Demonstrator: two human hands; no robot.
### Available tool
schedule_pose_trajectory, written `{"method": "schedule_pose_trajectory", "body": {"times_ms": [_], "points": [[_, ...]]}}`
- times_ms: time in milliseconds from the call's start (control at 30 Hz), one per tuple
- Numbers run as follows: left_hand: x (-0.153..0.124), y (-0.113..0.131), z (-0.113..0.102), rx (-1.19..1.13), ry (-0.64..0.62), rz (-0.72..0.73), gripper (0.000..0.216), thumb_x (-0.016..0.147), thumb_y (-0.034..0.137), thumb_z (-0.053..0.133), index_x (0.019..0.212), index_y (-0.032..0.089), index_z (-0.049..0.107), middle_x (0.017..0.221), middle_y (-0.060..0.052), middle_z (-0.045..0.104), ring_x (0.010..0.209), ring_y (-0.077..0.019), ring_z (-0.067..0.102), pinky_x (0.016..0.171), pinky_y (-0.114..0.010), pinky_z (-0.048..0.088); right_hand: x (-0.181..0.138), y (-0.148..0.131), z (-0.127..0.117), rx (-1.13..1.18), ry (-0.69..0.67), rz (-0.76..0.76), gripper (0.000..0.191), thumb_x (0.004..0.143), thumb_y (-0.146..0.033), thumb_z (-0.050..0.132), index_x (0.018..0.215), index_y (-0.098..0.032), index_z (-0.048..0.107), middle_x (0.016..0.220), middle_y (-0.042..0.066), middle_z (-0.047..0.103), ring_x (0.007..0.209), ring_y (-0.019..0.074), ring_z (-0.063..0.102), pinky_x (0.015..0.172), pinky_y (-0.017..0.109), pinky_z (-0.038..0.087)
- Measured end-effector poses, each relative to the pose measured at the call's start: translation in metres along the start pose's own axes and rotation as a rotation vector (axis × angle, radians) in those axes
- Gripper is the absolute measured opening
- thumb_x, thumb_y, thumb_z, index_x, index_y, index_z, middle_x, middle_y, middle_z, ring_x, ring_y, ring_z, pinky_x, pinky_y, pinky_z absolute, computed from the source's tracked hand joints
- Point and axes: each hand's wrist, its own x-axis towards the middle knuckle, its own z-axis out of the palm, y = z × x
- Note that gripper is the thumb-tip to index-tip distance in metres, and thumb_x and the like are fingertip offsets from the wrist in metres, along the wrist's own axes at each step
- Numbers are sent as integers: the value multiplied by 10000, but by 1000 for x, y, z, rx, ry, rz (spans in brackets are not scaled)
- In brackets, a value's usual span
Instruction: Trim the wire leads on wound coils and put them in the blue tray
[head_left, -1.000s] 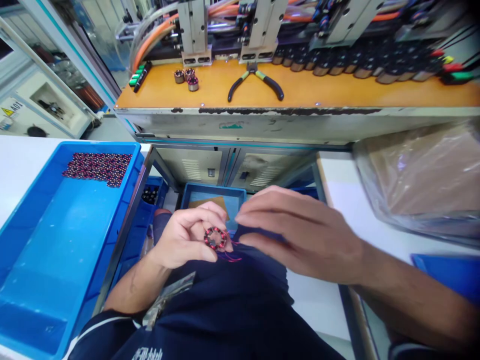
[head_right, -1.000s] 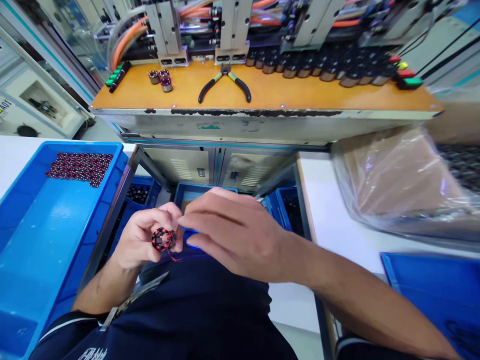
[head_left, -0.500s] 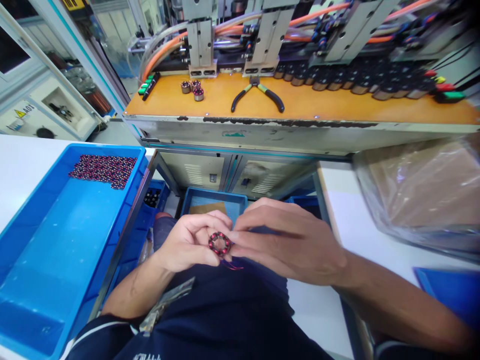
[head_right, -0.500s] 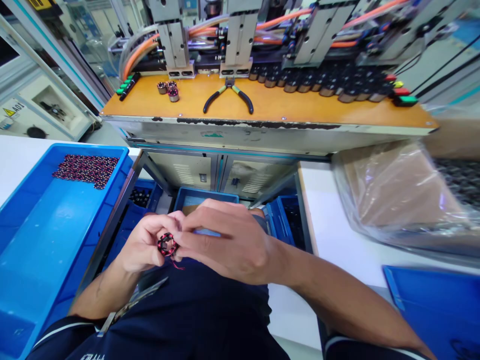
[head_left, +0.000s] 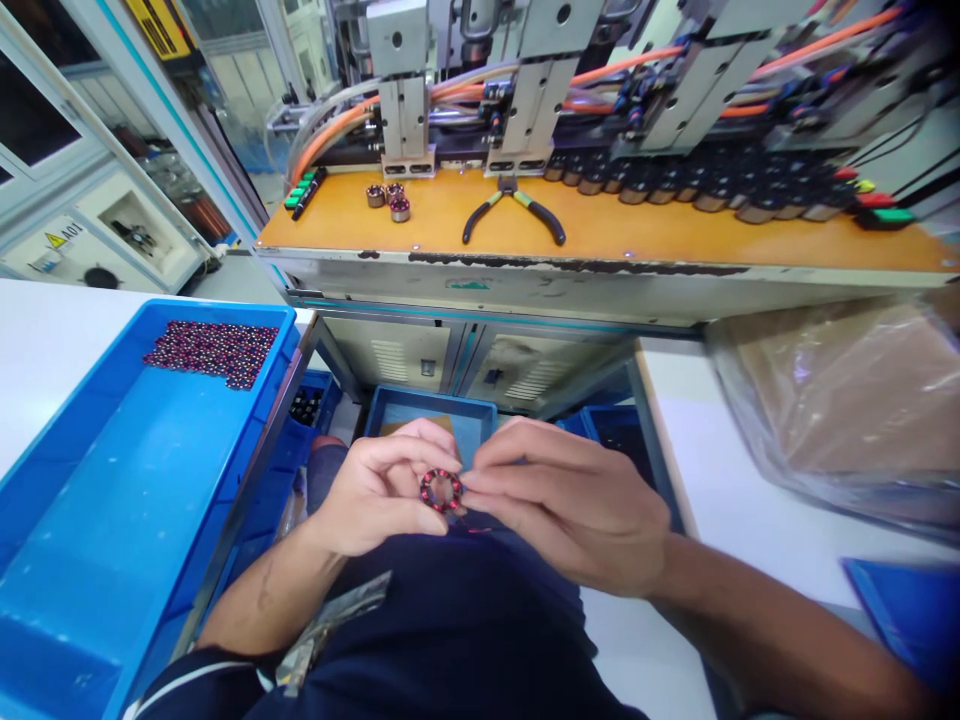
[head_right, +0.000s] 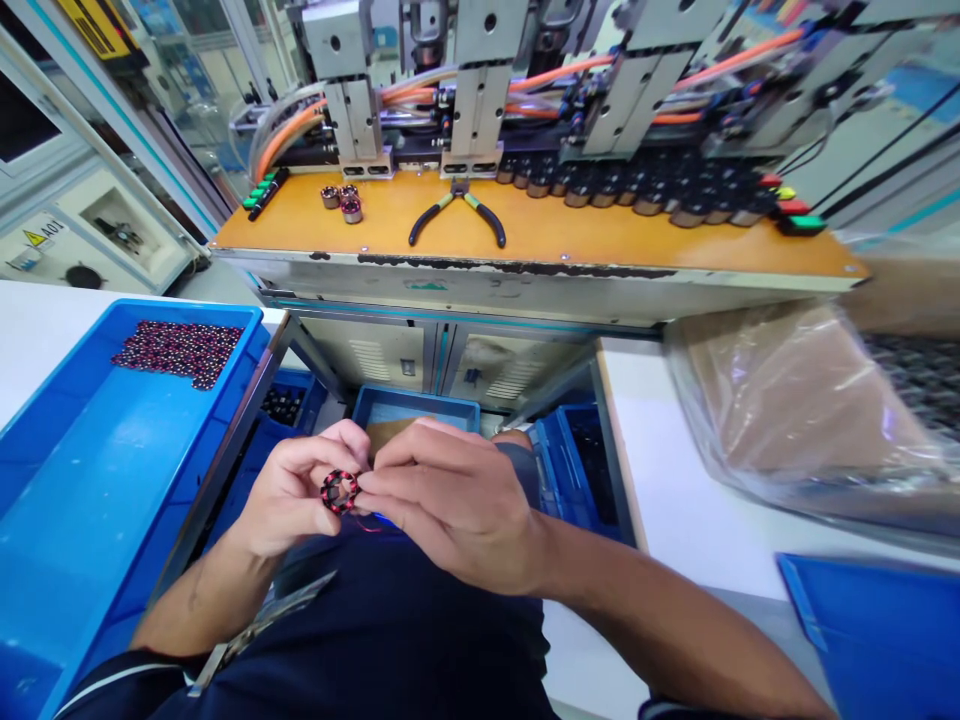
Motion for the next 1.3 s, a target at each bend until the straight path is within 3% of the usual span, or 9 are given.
{"method": "schedule_pose_trajectory", "body": {"times_ms": [167,300,500,700,833,967,1100,1200,1300], "points": [[2,2,2,132,-17,108,404,628,151,884,1002,264,786,985,-51,629,776,-106,622,692,-216,546,-1,-3,14,124,120,117,100,885,-99,608,879,-184,660,782,32,657,711,122,644,644,236,548],[1,3,1,207,9,153,531,615,126,889,1104,277,747,1057,-53,657,937,-151,653,800,-235,549,-4,0,19,26,172,76,85,885,-100,585,857,-176,611,761,28,626,704,118,627,638,231,542],[-6,4,0,171,-26,-52,335,804,157,754,1128,194,681,786,-10,700,644,-91,674,619,-169,556,-10,-1,16,-123,163,11,72,886,-105,595,873,-176,598,779,32,640,694,114,630,631,225,533],[-6,-2,3,107,-12,69,307,843,80,685,1123,200,651,921,-36,706,713,-119,730,624,-182,587,-11,-5,17,-261,189,33,112,868,-60,605,888,-170,601,802,40,653,732,111,643,660,219,531],[-2,-3,5,86,-20,184,303,727,45,784,977,192,697,1155,-58,652,842,-131,726,763,-241,611,-11,-4,17,-285,226,54,122,874,-61,597,874,-180,574,774,19,637,722,110,633,647,221,517],[-3,-5,7,-95,-77,260,258,688,29,815,826,174,652,1085,-29,699,1076,-197,694,973,-360,555,-13,-3,9,-300,122,-2,103,885,-84,577,914,-181,555,780,20,624,708,118,635,620,234,519],[-6,-7,9,-217,-66,70,328,730,238,840,999,208,655,1095,-45,716,1149,-197,661,1011,-343,504,-12,-4,0,-365,9,-170,65,928,-114,530,942,-174,549,799,34,620,706,121,641,644,244,544],[-6,-5,7,-154,-153,-227,413,778,473,765,1002,149,642,841,-46,714,745,-125,707,702,-221,543,-7,-8,-3,-372,-81,-193,130,963,-119,486,866,-196,526,735,8,601,624,100,617,574,213,522],[-8,-4,5,-149,-219,-313,437,792,525,724,968,145,600,677,6,653,520,-89,628,533,-196,501,-4,-10,-4,-390,-189,-161,220,990,-148,452,783,-208,496,647,-17,564,526,84,559,474,203,458]]}}
